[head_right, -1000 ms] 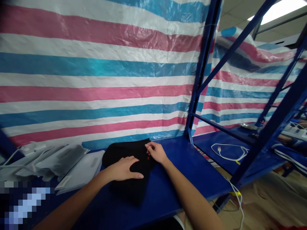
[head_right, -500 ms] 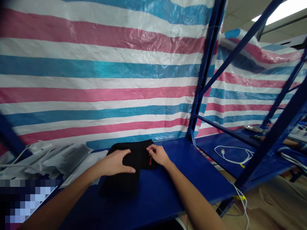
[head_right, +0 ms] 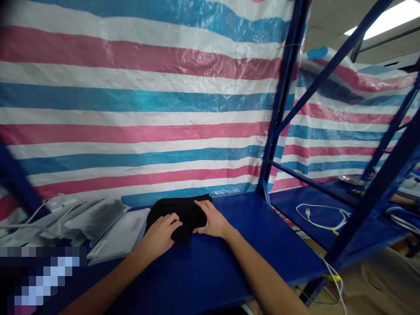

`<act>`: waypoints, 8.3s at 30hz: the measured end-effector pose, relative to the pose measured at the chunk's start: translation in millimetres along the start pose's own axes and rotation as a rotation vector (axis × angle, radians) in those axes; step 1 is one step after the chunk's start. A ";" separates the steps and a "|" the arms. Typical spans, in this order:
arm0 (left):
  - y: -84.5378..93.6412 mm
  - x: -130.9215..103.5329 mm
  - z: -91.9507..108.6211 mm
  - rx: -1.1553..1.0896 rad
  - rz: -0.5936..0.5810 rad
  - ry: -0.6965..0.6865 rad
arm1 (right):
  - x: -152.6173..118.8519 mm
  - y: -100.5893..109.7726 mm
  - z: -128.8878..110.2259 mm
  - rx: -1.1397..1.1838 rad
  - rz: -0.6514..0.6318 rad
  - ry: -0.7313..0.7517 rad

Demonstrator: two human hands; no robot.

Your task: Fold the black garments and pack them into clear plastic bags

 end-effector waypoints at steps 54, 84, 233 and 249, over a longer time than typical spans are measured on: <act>-1.9 -26.9 -33.5 -0.329 0.173 0.107 | 21.6 -18.7 -62.0 -0.043 -0.096 0.222; -2.7 -1.0 -35.2 -0.250 0.170 -0.003 | 24.1 -31.7 -40.6 0.034 -0.016 0.146; -1.9 -11.5 -113.7 -0.405 0.192 0.212 | 9.0 -2.4 -29.1 -0.104 -0.077 0.172; 25.7 -17.9 -30.1 -0.194 0.494 0.062 | 3.6 -26.7 9.1 0.580 0.335 -0.355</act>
Point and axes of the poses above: each hand's wrist, its own x-axis towards the middle knuckle, its own y-axis out of the back of the hand, z = x × y, the point moved 9 cm from there along x, towards the middle knuckle, and after that the axes turned 11 degrees about y, right-handed, at the moved point
